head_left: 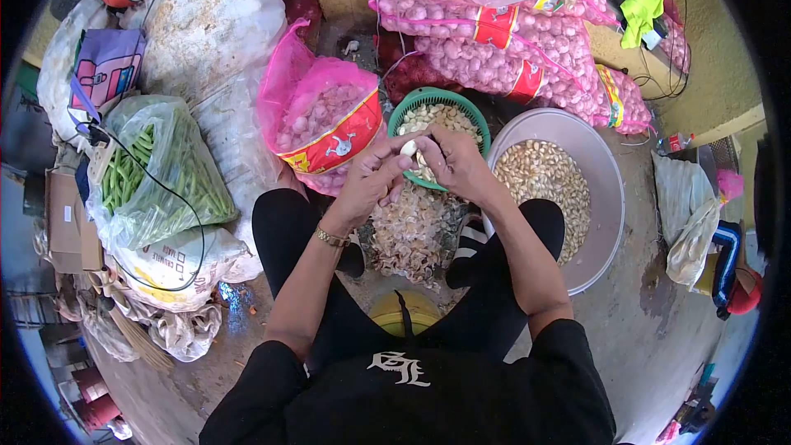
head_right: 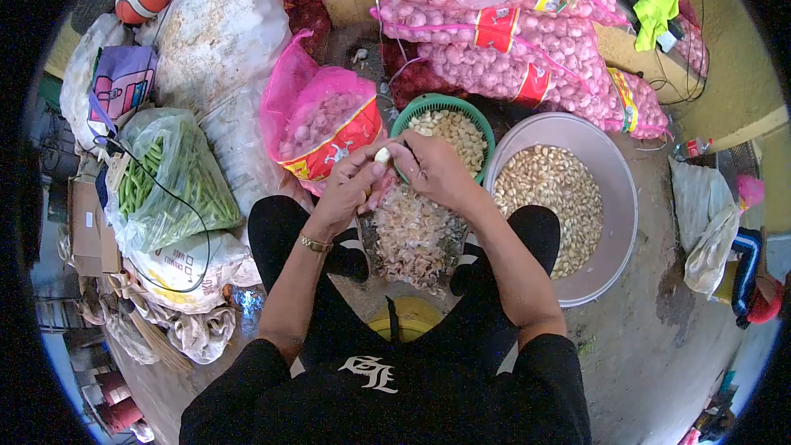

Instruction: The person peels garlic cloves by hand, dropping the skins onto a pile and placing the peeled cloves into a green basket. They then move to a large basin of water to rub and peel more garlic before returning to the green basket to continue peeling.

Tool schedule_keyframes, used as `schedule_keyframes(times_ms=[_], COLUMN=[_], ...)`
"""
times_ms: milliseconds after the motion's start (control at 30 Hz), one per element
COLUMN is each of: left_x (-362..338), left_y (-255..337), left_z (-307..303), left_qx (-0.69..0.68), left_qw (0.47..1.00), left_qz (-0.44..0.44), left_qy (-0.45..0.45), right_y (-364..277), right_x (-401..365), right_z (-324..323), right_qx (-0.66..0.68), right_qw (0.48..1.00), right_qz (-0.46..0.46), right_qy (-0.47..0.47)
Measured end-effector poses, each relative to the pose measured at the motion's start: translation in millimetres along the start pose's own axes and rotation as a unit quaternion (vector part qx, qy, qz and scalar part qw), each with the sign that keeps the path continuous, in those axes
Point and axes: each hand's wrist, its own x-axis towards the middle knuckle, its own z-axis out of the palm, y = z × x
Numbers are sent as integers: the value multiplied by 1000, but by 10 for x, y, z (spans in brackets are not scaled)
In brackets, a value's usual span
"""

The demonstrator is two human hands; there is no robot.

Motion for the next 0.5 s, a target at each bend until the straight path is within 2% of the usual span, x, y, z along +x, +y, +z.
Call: schedule_keyframes(times_ms=[133, 233, 300, 400, 500], left_x=[42, 76, 106, 146, 164], left_y=[-102, -189, -264, -376, -351], left_z=[-74, -83, -98, -150, -110], left_qx=[27, 76, 134, 173, 181], left_qw=[999, 994, 979, 964, 954], left_qz=[43, 80, 130, 186, 214], left_qy=[-3, 22, 76, 81, 104], right_y=[-17, 36, 15, 3, -60], right_x=[-4, -15, -14, -32, -26], right_z=[2, 42, 39, 79, 49], right_qx=[-24, -47, -87, -100, -96], right_qw=[1000, 999, 996, 994, 995], right_qz=[14, -7, -12, -32, -10], right_qy=[-11, 1, -14, -6, -16])
